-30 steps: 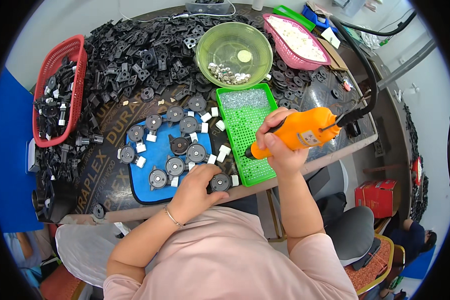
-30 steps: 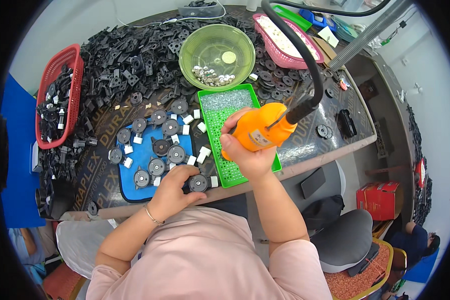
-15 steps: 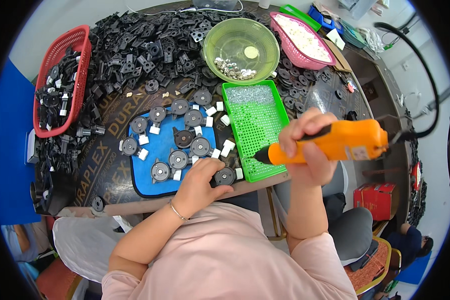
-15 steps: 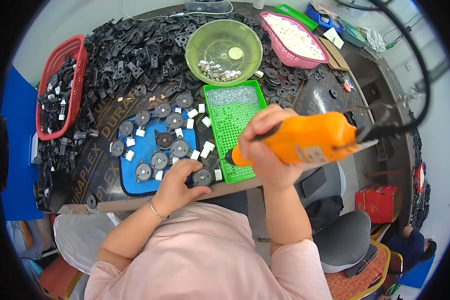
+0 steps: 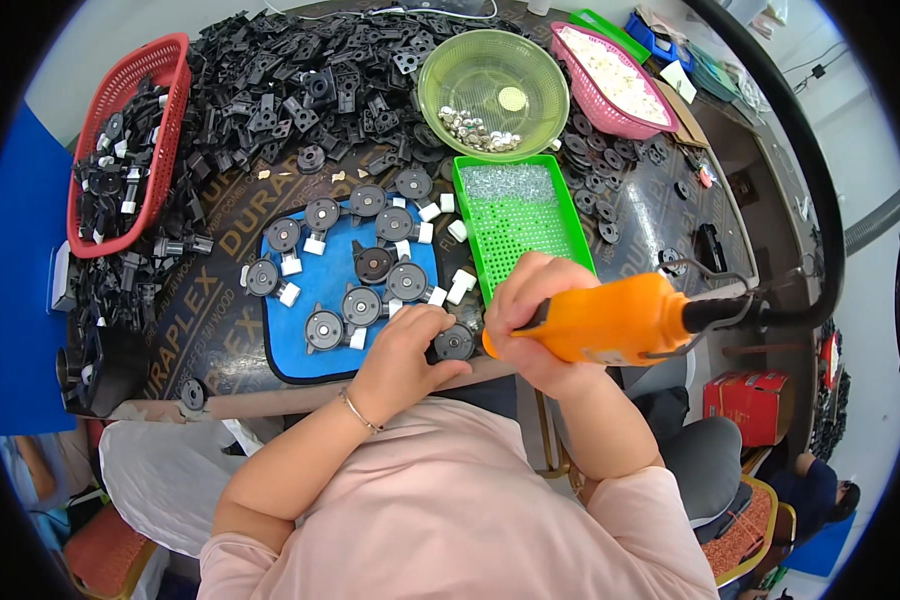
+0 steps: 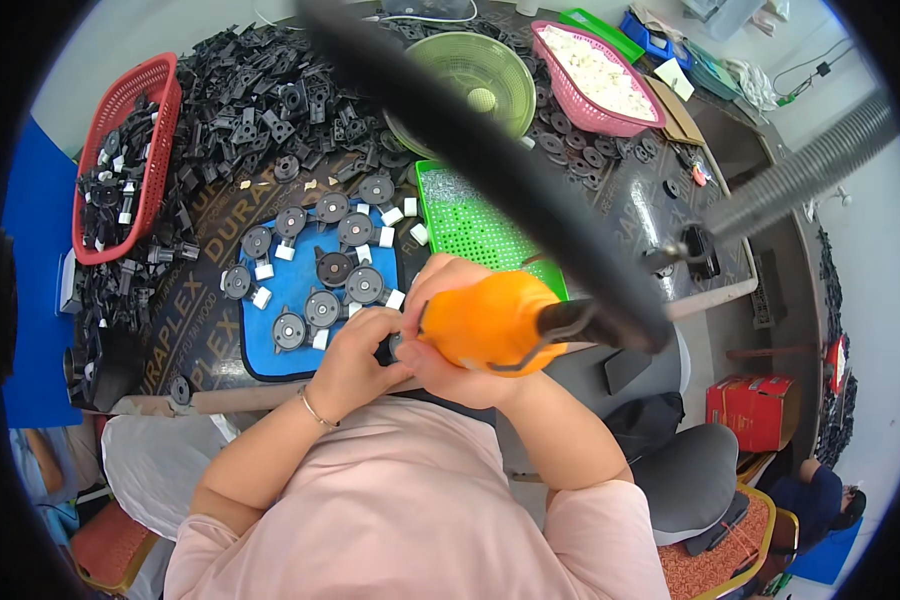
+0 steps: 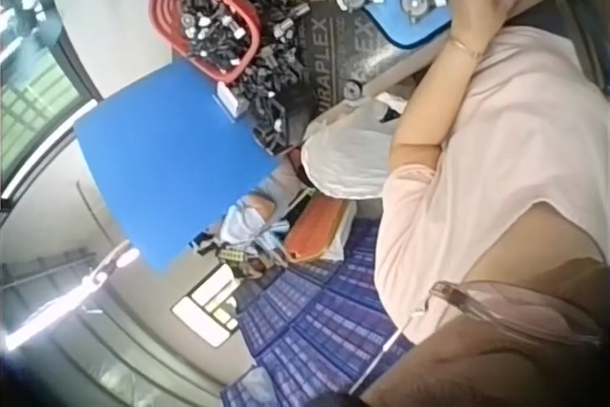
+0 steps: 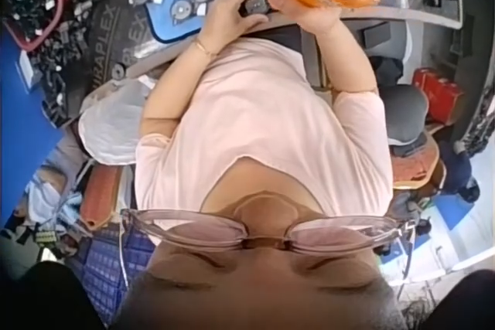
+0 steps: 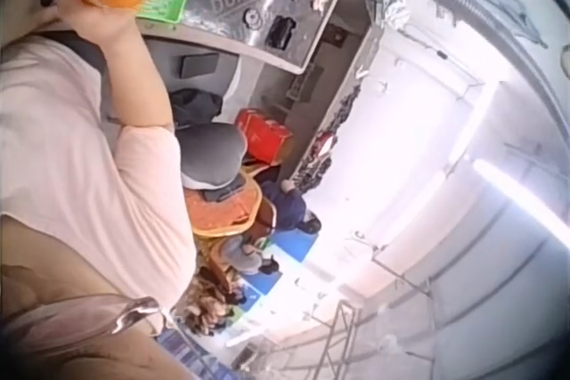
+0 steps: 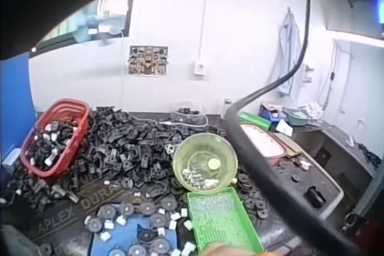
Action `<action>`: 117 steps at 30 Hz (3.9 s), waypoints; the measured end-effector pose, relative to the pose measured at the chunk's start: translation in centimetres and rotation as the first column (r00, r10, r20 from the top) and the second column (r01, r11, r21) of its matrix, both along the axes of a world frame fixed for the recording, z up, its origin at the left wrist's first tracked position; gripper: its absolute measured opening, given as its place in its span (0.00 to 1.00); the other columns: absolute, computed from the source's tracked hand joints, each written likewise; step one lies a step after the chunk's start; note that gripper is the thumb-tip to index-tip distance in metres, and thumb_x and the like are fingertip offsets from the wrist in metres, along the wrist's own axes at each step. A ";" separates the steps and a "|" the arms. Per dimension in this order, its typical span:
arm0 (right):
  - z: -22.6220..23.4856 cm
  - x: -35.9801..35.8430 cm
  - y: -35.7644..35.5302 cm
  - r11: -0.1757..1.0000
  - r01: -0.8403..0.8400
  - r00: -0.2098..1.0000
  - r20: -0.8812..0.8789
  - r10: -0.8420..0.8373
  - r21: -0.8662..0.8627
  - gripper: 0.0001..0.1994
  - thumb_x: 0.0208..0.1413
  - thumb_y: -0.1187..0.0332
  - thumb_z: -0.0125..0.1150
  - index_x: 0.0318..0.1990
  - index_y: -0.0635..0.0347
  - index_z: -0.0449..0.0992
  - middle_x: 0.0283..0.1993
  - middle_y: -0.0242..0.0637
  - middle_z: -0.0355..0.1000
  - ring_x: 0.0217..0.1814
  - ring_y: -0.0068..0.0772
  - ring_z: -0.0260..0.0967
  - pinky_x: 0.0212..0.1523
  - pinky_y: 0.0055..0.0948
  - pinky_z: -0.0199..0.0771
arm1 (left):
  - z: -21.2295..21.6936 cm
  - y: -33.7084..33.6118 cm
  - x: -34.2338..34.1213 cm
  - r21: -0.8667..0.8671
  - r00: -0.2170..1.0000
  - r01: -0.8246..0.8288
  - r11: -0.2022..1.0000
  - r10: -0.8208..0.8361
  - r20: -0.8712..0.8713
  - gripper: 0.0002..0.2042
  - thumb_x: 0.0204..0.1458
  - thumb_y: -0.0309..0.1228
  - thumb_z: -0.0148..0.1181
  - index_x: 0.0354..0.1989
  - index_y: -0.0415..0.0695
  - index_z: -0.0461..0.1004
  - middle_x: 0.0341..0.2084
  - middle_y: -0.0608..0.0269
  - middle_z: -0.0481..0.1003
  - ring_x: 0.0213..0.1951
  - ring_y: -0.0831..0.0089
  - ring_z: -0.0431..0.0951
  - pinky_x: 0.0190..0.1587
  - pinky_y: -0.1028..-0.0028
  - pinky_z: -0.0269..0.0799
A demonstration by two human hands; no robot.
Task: Assemble small plastic mechanical components using an electric screwdriver at a workstation.
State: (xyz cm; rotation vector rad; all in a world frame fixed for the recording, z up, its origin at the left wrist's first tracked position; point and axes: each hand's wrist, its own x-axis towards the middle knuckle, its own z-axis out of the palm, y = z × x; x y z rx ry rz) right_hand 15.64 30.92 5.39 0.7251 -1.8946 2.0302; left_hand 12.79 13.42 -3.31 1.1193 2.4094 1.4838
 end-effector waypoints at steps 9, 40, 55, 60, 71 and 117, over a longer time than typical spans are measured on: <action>0.1 -1.0 0.1 1.000 0.026 0.996 -0.089 -0.025 0.011 0.12 0.42 0.76 0.64 0.34 0.62 0.67 0.31 0.38 0.65 0.25 0.26 0.66 0.27 0.21 0.68 | 0.0 0.2 0.1 -0.014 1.000 0.006 1.000 -0.006 -0.010 0.23 0.30 0.31 0.73 0.37 0.37 0.70 0.35 0.54 0.73 0.39 0.56 0.72 0.42 0.66 0.69; -1.2 -0.1 3.7 0.964 0.241 0.970 0.010 -0.242 -0.111 0.11 0.45 0.76 0.61 0.34 0.65 0.65 0.31 0.39 0.63 0.22 0.27 0.64 0.22 0.22 0.65 | 0.1 0.2 0.3 0.012 1.000 -0.013 1.000 0.013 -0.008 0.24 0.29 0.30 0.74 0.37 0.37 0.70 0.36 0.55 0.73 0.39 0.56 0.71 0.42 0.66 0.69; 0.4 -0.3 -1.3 0.996 0.014 1.000 -0.011 -0.015 -0.093 0.13 0.44 0.71 0.66 0.34 0.63 0.67 0.31 0.39 0.64 0.23 0.26 0.66 0.25 0.22 0.68 | 0.1 0.1 0.3 -0.003 0.999 0.006 1.000 -0.006 0.032 0.23 0.29 0.28 0.73 0.37 0.37 0.71 0.36 0.55 0.73 0.40 0.56 0.72 0.43 0.66 0.69; 0.6 -0.4 -1.6 0.996 -0.056 0.998 0.009 0.056 -0.068 0.11 0.43 0.75 0.64 0.33 0.62 0.67 0.30 0.38 0.64 0.25 0.26 0.67 0.27 0.22 0.69 | -0.4 0.0 0.3 0.011 1.000 -0.012 1.000 0.012 0.004 0.22 0.31 0.28 0.72 0.37 0.37 0.71 0.35 0.55 0.72 0.40 0.56 0.71 0.43 0.67 0.69; 0.4 -1.7 -1.8 0.990 -0.141 0.989 -0.041 0.140 -0.020 0.11 0.40 0.77 0.64 0.32 0.60 0.68 0.30 0.36 0.66 0.27 0.26 0.66 0.29 0.21 0.67 | -0.8 0.2 0.0 0.050 0.999 -0.021 0.999 0.019 0.039 0.20 0.33 0.29 0.70 0.37 0.39 0.70 0.34 0.55 0.72 0.39 0.56 0.71 0.42 0.66 0.68; -1.4 -0.1 5.1 0.849 0.471 0.877 0.030 -0.479 -0.240 0.11 0.45 0.81 0.56 0.38 0.66 0.65 0.34 0.43 0.64 0.24 0.28 0.62 0.26 0.23 0.67 | 2.7 -0.2 -0.1 -0.187 0.995 0.033 0.982 -0.013 0.102 0.22 0.35 0.28 0.66 0.42 0.38 0.69 0.36 0.55 0.71 0.38 0.60 0.74 0.38 0.69 0.72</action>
